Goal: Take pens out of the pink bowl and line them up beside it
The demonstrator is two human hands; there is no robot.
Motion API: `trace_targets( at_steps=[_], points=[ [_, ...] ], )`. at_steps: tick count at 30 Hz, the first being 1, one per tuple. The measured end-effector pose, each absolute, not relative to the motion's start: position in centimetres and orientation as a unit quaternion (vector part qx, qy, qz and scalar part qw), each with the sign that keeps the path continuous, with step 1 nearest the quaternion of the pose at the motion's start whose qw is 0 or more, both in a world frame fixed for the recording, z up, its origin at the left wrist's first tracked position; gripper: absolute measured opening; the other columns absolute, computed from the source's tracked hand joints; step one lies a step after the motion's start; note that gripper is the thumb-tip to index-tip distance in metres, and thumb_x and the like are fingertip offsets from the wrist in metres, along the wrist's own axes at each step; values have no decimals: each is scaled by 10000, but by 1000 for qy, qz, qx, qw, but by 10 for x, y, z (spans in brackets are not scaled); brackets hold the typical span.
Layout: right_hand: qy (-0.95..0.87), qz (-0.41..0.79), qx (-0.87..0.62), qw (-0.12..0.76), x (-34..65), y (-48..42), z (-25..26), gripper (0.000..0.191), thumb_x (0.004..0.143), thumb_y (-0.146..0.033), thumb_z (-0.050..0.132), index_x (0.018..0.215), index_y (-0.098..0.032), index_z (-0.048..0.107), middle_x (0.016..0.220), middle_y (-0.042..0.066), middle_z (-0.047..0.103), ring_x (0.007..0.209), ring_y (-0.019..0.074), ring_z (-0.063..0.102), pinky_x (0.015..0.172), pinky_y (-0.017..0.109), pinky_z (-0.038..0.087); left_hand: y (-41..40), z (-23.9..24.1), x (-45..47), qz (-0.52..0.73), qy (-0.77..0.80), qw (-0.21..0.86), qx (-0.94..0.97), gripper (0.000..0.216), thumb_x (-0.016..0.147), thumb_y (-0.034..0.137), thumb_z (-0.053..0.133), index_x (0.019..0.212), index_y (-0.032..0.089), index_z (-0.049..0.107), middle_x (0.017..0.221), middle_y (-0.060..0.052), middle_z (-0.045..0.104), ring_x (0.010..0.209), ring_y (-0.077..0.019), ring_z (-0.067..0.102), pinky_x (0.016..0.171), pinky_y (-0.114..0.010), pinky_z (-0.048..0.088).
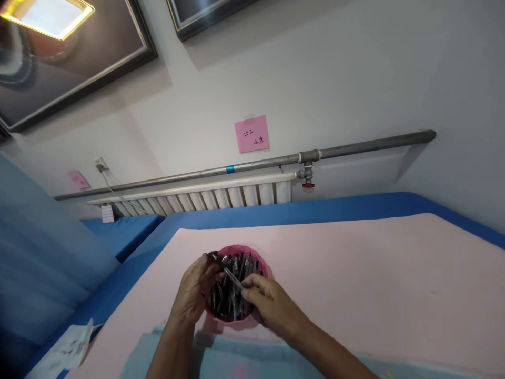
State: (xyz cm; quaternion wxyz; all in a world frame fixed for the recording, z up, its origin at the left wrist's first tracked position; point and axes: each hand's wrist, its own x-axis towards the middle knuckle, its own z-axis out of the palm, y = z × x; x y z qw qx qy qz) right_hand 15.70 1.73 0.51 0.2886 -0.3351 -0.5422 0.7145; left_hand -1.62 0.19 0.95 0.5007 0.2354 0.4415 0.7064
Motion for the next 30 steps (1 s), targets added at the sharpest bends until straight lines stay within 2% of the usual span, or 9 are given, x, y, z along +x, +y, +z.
trace_targets(
  at_steps=[2, 8, 14, 19, 23, 27, 30],
  points=[
    [-510, 712, -351, 330, 159, 19, 12, 189, 703, -361, 557, 750, -201, 467, 506, -80, 394, 394, 49, 322, 384, 187, 180, 1, 10, -27, 704, 487, 459, 238, 357, 617, 369, 730, 878, 143, 637, 842, -74, 688, 702, -159, 649, 607, -256, 488],
    [-432, 705, -400, 396, 165, 29, 19, 197, 658, -341, 584, 685, -197, 452, 526, -62, 440, 412, 54, 351, 374, 178, 203, -1, 3, -54, 666, 592, 363, 274, 290, 594, 363, 700, 741, 132, 601, 626, -5, 616, 490, -96, 543, 502, -231, 426],
    [-411, 708, -411, 401, 168, 33, 18, 227, 667, -370, 596, 647, -197, 451, 483, -84, 353, 389, 43, 256, 362, 183, 142, -1, -1, -52, 608, 648, 315, 334, 148, 636, 301, 634, 629, 157, 602, 477, 28, 539, 441, -96, 469, 457, -214, 351],
    [-418, 703, -411, 402, 167, 35, 11, 252, 634, -386, 645, 718, -188, 512, 489, -87, 374, 384, 39, 255, 366, 181, 113, 0, -5, -53, 551, 694, 227, 404, 68, 652, 253, 605, 664, 201, 647, 639, -8, 632, 616, -155, 546, 606, -265, 408],
    [-413, 705, -409, 407, 167, 37, 6, 252, 632, -389, 643, 718, -188, 518, 475, -90, 382, 373, 35, 250, 365, 181, 104, 2, -7, -49, 488, 720, 150, 471, 60, 639, 184, 602, 636, 219, 651, 753, -31, 622, 797, -199, 543, 765, -312, 387],
    [-404, 704, -425, 401, 167, 36, 8, 229, 643, -367, 639, 733, -190, 526, 473, -89, 398, 377, 33, 275, 376, 177, 124, 2, -9, -48, 377, 755, 70, 532, 148, 723, 168, 510, 711, 210, 651, 810, -58, 609, 829, -204, 545, 782, -323, 384],
    [-413, 698, -429, 397, 167, 35, 9, 222, 643, -360, 641, 727, -192, 523, 466, -91, 401, 370, 34, 277, 378, 180, 133, 1, -10, -52, 353, 767, 51, 534, 194, 750, 158, 472, 788, 198, 658, 863, -79, 615, 862, -216, 549, 797, -336, 386]
  ],
)
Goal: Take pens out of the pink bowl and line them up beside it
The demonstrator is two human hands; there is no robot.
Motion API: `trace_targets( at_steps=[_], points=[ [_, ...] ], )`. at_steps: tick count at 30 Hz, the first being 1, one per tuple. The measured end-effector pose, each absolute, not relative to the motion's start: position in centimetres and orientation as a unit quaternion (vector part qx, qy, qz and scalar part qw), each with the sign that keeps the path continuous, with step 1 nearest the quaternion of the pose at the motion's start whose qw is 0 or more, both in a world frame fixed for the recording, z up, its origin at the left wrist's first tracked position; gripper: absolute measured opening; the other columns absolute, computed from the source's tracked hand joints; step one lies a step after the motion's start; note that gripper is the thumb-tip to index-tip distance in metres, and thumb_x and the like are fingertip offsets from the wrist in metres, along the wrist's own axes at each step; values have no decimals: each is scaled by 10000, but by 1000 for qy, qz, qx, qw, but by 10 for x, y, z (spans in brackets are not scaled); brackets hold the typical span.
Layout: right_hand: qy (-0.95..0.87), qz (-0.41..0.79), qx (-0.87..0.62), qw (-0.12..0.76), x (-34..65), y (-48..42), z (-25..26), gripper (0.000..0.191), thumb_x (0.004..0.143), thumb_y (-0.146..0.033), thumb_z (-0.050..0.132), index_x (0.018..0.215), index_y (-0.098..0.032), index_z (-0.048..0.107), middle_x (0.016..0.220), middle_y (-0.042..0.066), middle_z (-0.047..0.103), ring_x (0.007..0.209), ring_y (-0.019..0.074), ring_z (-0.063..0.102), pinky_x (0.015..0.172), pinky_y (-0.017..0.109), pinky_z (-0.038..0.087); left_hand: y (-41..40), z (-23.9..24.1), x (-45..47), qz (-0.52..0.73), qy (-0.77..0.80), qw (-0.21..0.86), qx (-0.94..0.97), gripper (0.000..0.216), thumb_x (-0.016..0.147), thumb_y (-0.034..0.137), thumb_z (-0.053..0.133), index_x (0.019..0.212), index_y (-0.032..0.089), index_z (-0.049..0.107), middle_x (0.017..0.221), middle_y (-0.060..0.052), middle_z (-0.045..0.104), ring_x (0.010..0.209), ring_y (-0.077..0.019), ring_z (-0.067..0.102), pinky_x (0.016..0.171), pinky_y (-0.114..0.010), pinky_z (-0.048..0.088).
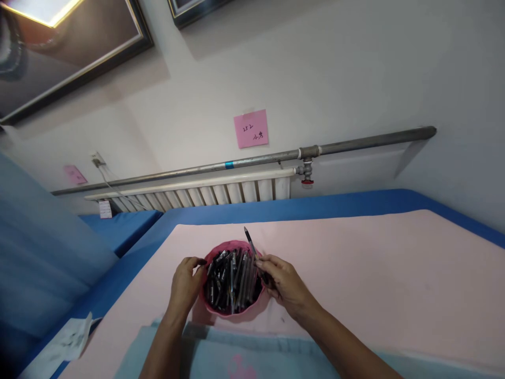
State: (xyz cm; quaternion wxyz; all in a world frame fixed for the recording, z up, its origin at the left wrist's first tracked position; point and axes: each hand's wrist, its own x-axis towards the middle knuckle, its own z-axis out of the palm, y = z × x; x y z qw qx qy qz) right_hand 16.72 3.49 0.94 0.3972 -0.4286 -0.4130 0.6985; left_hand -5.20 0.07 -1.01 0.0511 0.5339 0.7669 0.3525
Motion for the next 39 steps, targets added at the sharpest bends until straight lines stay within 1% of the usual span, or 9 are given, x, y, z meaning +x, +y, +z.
trace_targets(
  at_steps=[5, 11, 17, 19, 21, 24, 28, 32, 39],
  points=[
    [-432, 695, -427, 384, 167, 36, 7, 205, 670, -360, 620, 727, -189, 521, 452, -92, 396, 354, 31, 248, 369, 188, 115, 1, -12, -53, 310, 781, 28, 541, 211, 757, 165, 464, 802, 180, 670, 918, -115, 630, 912, -244, 554, 826, -356, 384],
    [-428, 698, -416, 396, 167, 39, 0, 199, 657, -346, 634, 707, -185, 529, 441, -99, 394, 348, 26, 266, 370, 182, 141, 8, -19, -44, 272, 804, 8, 528, 218, 739, 231, 526, 842, 142, 696, 1114, -177, 593, 1026, -308, 518, 885, -394, 345],
    [-435, 686, -424, 402, 166, 39, -1, 225, 636, -372, 654, 691, -185, 541, 470, -85, 422, 381, 42, 308, 386, 192, 162, 11, -20, -41, 263, 814, -1, 519, 184, 717, 217, 562, 819, 150, 699, 1105, -143, 606, 1042, -284, 521, 886, -369, 354],
    [-446, 681, -423, 398, 166, 40, -2, 211, 659, -376, 638, 691, -189, 545, 471, -85, 408, 390, 46, 300, 393, 195, 172, 9, -14, -43, 307, 807, 6, 505, 180, 729, 248, 561, 804, 149, 691, 1081, -138, 609, 1022, -272, 530, 885, -365, 364],
    [-474, 667, -417, 394, 167, 41, -4, 195, 680, -376, 621, 696, -192, 560, 488, -79, 414, 409, 56, 314, 407, 199, 205, 5, -7, -44, 418, 777, 66, 466, 201, 736, 316, 571, 790, 152, 673, 981, -116, 630, 936, -242, 560, 837, -348, 399],
    [-554, 625, -392, 386, 167, 41, -6, 182, 701, -371, 600, 740, -193, 600, 566, -51, 481, 489, 83, 400, 457, 209, 287, 1, 3, -44, 611, 653, 260, 365, 236, 704, 390, 622, 742, 158, 633, 751, -39, 629, 699, -154, 570, 662, -275, 440],
    [-674, 562, -357, 320, 164, 32, -3, 147, 747, -328, 560, 796, -207, 626, 663, -25, 555, 601, 117, 478, 541, 226, 345, 0, 9, -42, 724, 478, 451, 211, 277, 553, 290, 773, 717, 144, 606, 633, 11, 610, 575, -95, 559, 577, -221, 452],
    [-742, 524, -332, 253, 160, 19, 3, 125, 756, -247, 514, 722, -193, 622, 615, -20, 539, 588, 122, 456, 545, 238, 323, 0, 12, -38, 729, 419, 517, 159, 311, 517, 202, 802, 763, 138, 620, 667, -8, 652, 586, -99, 599, 560, -205, 479],
    [-746, 514, -343, 248, 159, 18, 7, 112, 762, -237, 509, 734, -191, 608, 615, -15, 541, 573, 123, 443, 538, 240, 316, -2, 16, -28, 721, 412, 533, 163, 308, 519, 190, 807, 767, 132, 634, 683, -9, 667, 625, -101, 620, 600, -208, 507]
  ],
)
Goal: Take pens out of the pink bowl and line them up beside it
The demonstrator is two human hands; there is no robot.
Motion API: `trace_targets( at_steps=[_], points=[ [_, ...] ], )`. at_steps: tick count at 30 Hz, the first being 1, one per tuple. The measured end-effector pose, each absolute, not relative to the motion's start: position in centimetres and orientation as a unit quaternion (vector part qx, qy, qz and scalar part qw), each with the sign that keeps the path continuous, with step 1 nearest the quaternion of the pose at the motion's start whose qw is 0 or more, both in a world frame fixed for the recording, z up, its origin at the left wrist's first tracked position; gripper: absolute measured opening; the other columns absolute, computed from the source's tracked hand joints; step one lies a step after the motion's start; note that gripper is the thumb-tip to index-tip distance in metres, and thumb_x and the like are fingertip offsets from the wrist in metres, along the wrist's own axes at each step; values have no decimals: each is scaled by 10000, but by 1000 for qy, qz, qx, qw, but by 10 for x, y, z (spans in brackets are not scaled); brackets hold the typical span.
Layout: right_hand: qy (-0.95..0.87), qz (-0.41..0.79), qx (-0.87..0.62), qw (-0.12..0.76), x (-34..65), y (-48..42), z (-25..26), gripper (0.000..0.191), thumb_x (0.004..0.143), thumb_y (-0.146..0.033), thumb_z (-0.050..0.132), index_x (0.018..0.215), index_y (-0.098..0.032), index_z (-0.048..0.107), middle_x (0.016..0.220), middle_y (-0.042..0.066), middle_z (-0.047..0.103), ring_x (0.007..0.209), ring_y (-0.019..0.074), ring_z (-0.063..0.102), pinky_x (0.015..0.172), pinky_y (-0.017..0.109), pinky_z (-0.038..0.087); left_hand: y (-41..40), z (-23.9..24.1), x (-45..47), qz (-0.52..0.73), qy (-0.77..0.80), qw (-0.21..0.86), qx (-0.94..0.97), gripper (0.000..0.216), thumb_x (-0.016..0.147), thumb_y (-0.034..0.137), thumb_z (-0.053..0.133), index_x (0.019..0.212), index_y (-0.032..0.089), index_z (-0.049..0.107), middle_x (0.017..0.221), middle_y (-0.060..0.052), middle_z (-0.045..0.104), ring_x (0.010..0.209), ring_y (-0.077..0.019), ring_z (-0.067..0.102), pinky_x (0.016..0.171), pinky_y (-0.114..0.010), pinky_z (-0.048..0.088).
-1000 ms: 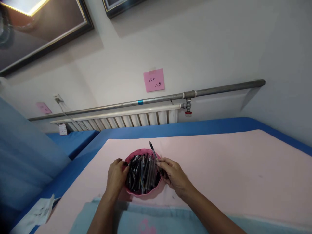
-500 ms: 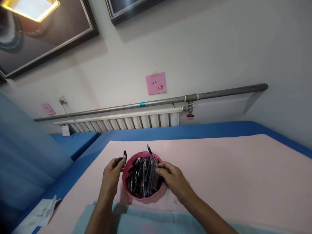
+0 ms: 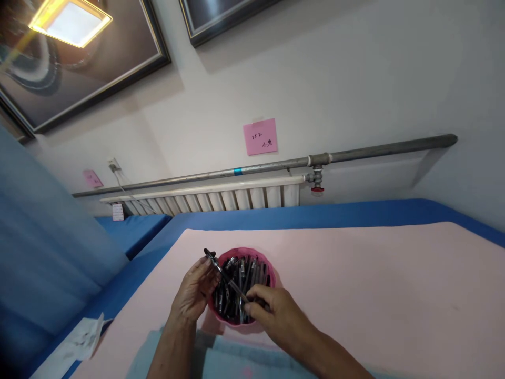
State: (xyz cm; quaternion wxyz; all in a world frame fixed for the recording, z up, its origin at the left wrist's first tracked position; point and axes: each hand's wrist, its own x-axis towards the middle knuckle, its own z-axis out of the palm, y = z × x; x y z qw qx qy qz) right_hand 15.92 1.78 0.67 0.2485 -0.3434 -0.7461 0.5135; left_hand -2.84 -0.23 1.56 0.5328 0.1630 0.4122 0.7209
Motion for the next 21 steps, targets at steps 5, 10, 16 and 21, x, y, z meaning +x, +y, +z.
trace_targets(
  at_steps=[5, 10, 16, 21],
  points=[
    [-749, 497, -351, 262, 160, 19, 3, 118, 771, -247, 501, 747, -198, 605, 635, -12, 561, 596, 133, 480, 551, 242, 339, -1, 13, -16, 691, 443, 528, 216, 291, 533, 221, 803, 745, 122, 630, 704, -11, 664, 601, -88, 602, 565, -191, 480],
    [-749, 465, -379, 280, 157, 19, 1, 116, 758, -262, 503, 713, -197, 588, 589, -33, 532, 559, 125, 476, 530, 234, 346, -1, 9, -1, 658, 452, 543, 261, 284, 550, 271, 790, 724, 120, 626, 657, 8, 625, 573, -84, 576, 538, -193, 461],
    [-749, 374, -432, 336, 177, 49, 1, 192, 783, -316, 455, 794, -200, 608, 742, 3, 651, 712, 160, 582, 647, 246, 420, 2, 5, -16, 672, 490, 499, 246, 346, 580, 373, 752, 797, 131, 631, 719, -44, 665, 611, -119, 601, 556, -227, 453],
    [-739, 163, -608, 239, 223, 95, -10, 211, 792, -323, 429, 678, -203, 560, 700, 52, 649, 660, 195, 587, 565, 269, 380, 3, -2, -32, 656, 567, 412, 280, 283, 605, 355, 709, 766, 139, 625, 636, -4, 622, 567, -108, 551, 538, -222, 410]
  ],
)
